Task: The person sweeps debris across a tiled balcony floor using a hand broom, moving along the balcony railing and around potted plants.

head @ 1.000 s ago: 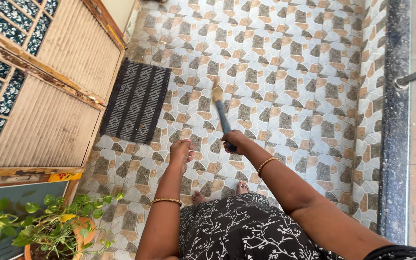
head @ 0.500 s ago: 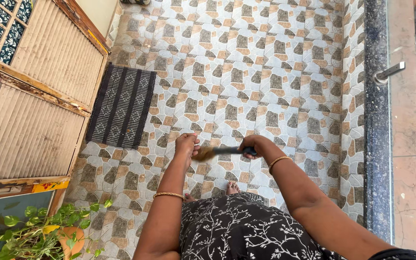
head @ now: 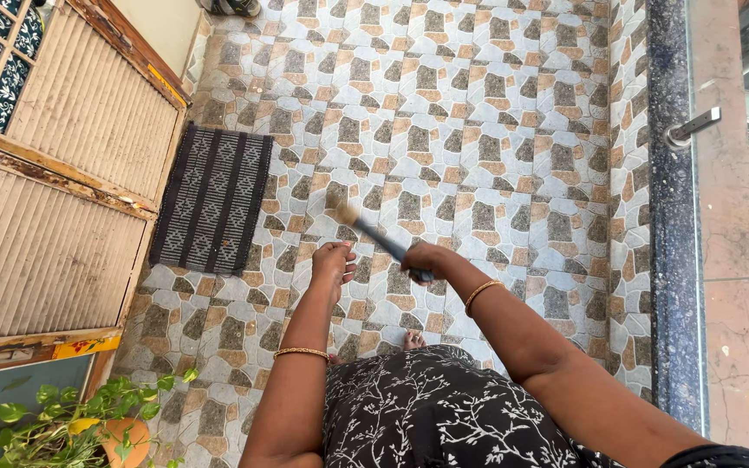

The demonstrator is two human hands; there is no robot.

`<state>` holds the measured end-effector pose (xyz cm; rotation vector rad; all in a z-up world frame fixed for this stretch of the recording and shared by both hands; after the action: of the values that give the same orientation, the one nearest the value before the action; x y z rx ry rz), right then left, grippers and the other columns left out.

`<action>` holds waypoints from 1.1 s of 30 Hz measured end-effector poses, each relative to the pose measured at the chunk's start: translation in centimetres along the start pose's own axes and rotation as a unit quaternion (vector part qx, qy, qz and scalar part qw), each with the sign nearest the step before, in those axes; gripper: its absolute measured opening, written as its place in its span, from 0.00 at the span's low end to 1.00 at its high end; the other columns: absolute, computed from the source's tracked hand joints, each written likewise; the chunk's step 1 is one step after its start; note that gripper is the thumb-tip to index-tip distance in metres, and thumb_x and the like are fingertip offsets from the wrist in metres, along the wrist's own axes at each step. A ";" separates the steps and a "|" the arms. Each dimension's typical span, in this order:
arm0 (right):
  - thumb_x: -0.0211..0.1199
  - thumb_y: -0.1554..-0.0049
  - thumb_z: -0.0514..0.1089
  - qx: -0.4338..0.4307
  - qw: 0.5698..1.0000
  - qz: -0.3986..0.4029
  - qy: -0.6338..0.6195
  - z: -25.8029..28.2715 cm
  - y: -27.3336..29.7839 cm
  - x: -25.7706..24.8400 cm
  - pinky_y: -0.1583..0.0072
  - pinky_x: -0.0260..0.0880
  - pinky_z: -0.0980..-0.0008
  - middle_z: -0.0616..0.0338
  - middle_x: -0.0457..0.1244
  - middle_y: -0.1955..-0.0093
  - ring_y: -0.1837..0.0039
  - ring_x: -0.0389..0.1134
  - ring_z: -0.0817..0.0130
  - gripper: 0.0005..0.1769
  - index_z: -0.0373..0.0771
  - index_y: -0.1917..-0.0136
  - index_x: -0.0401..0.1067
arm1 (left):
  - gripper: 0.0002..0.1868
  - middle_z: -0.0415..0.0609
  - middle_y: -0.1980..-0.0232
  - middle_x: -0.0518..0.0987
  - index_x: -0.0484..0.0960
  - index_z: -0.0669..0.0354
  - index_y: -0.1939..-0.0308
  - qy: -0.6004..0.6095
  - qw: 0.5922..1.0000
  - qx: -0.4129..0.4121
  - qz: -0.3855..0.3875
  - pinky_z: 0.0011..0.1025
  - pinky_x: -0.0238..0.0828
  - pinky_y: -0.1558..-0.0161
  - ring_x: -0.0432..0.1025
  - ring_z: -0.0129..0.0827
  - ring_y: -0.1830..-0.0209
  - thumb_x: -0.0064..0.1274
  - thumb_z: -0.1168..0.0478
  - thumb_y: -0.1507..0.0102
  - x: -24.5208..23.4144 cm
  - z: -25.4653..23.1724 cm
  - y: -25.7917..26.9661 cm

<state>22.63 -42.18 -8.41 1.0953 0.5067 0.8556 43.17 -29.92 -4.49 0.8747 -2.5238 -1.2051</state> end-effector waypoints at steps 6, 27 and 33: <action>0.65 0.41 0.46 0.133 0.971 0.079 0.183 -2.5 0.4 -0.2 0.73 0.62 0.73 0.55 0.66 0.67 0.74 0.63 0.72 0.17 0.33 0.44 0.70 | 0.08 0.43 0.63 0.80 0.77 0.54 0.55 -0.004 1.000 -0.004 0.000 0.30 0.69 0.69 0.73 0.29 0.70 0.54 0.56 0.34 0.8 -0.8 -0.2; 0.66 0.45 0.39 -0.014 0.986 -0.101 0.131 3.3 1.1 -6.0 0.71 0.67 0.64 0.51 0.65 0.66 0.71 0.64 0.65 0.17 0.32 0.43 0.70 | 0.07 0.43 0.66 0.80 0.77 0.52 0.56 -0.019 0.999 0.023 0.010 0.27 0.62 0.75 0.71 0.27 0.73 0.54 0.60 0.37 3.2 -3.8 -1.2; 0.64 0.40 0.42 0.095 0.994 0.038 0.025 1.8 -4.7 -2.3 0.73 0.62 0.71 0.58 0.61 0.73 0.76 0.60 0.71 0.12 0.33 0.48 0.68 | 0.07 0.42 0.66 0.80 0.77 0.52 0.55 -0.019 1.000 0.013 -0.001 0.27 0.61 0.76 0.73 0.30 0.75 0.49 0.61 0.37 1.2 -4.2 -4.6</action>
<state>24.27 -45.97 -12.15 1.2769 0.6014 0.9161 45.94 -35.57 -5.33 0.8679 -2.5747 -1.2030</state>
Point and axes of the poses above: each hand's wrist, its own y-axis away from the middle knuckle, its own x-axis out of the palm, z = x × y, the point moved 2 cm from there along -y, towards the middle knuckle
